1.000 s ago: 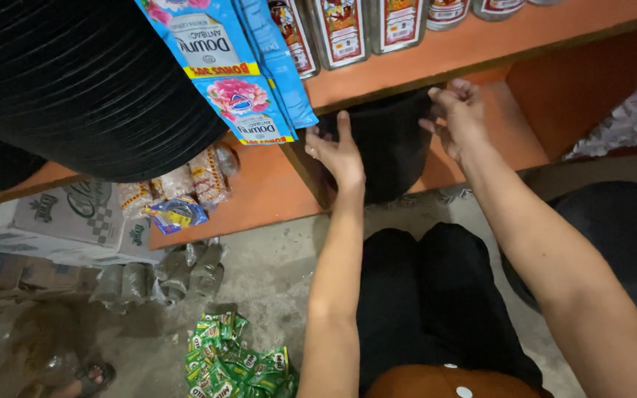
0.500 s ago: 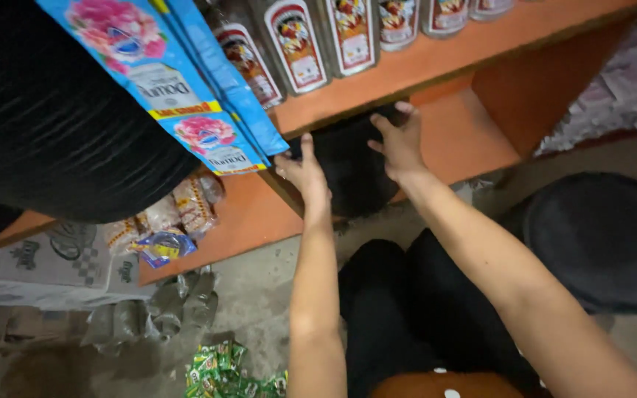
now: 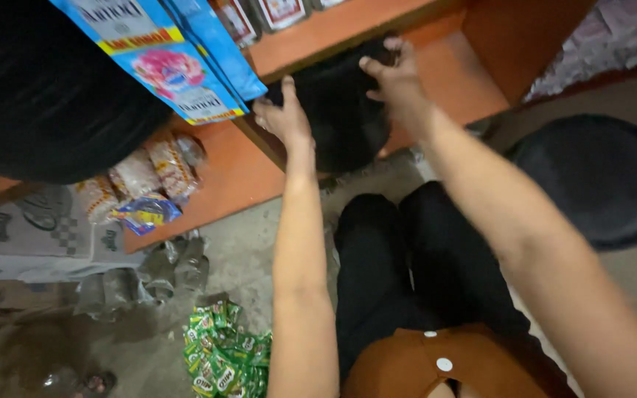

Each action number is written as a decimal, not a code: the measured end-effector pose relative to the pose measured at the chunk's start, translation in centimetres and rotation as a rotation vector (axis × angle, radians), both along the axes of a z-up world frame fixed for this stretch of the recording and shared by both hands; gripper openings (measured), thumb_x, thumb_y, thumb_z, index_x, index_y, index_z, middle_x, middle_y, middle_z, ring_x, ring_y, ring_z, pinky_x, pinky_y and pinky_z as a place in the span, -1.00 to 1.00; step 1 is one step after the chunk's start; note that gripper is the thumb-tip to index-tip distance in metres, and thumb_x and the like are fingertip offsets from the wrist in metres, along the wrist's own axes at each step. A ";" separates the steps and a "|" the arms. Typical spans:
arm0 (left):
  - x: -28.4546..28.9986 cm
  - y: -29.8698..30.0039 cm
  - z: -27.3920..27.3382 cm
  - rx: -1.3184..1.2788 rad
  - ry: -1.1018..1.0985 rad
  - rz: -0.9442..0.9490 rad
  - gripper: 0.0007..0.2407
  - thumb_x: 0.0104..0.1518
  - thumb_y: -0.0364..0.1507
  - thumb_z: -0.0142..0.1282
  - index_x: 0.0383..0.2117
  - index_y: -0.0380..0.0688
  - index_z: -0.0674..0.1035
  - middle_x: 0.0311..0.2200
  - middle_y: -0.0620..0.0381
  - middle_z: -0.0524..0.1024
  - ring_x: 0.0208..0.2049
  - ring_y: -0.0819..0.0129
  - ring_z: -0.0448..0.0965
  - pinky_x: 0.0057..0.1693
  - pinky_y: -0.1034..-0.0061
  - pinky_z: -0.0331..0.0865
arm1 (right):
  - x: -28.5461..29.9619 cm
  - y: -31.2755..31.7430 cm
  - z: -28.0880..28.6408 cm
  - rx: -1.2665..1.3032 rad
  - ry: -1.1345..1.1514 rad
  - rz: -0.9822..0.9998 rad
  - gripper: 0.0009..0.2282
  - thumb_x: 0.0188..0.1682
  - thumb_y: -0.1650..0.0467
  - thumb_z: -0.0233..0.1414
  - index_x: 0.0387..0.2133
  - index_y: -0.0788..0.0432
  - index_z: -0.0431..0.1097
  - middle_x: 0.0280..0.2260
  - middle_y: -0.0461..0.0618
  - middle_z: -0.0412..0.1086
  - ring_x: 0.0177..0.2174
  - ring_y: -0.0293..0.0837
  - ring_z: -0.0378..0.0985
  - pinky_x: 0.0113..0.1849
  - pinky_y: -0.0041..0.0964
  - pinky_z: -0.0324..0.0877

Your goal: The person organizes and stacks black circular serving trays on a low storage shelf.

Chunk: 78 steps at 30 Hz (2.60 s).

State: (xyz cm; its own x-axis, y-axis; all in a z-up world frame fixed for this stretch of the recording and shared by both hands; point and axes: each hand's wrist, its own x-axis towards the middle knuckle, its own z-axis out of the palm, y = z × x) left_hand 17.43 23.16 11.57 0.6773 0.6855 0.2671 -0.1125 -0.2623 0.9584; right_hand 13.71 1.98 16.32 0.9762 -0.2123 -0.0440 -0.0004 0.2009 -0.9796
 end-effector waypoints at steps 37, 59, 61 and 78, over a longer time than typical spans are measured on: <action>-14.7 -41.7 -29.2 0.494 0.960 -1.275 -0.36 0.09 -0.29 0.16 0.29 -0.24 0.17 0.31 -0.35 0.12 0.32 -0.21 0.18 0.40 0.13 0.11 | -33.8 -50.6 -37.3 -0.021 0.802 -0.985 -0.67 0.20 0.41 -0.05 0.21 0.25 0.21 -0.09 0.25 0.34 -0.24 0.00 0.39 -0.30 -0.33 0.19; -12.2 -37.0 -29.8 -0.115 0.994 -0.865 -0.54 0.07 -0.43 0.07 0.17 -0.21 0.37 0.04 -0.34 0.47 0.03 -0.29 0.51 0.12 0.04 0.43 | -30.3 -36.9 -24.0 -0.525 0.057 -0.745 -0.69 0.17 0.48 0.16 -0.03 0.12 0.10 -0.18 -0.10 0.17 -0.33 -0.28 0.26 -0.34 -0.41 0.18; -11.5 -35.5 -26.5 -0.222 1.001 -0.861 -0.55 0.10 -0.40 0.05 0.17 -0.18 0.37 0.04 -0.30 0.49 0.00 -0.26 0.54 0.05 0.02 0.48 | -27.3 -36.0 -22.9 -0.835 -0.024 -0.635 -0.72 0.23 0.49 0.11 0.00 0.22 0.08 -0.21 -0.05 0.11 -0.28 -0.24 0.19 -0.23 -0.38 0.18; -2.3 -32.7 -33.7 -1.138 0.525 -0.861 -0.56 0.33 -0.25 -0.07 0.32 -0.09 0.36 0.12 0.01 0.48 -0.01 0.09 0.61 -0.03 0.37 0.49 | 7.1 -31.9 -35.6 -0.437 -0.047 -0.692 -0.49 0.18 0.43 0.22 0.21 0.34 0.02 0.10 0.06 0.18 0.07 -0.05 0.20 0.06 -0.21 0.14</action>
State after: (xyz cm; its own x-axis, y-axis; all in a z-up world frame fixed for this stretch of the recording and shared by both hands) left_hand 15.09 -9.54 -22.17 0.8133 -0.2874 -0.5059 0.5670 0.5864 0.5784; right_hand 20.81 -29.96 -19.25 0.6167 -0.7557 0.2204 0.0268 -0.2597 -0.9653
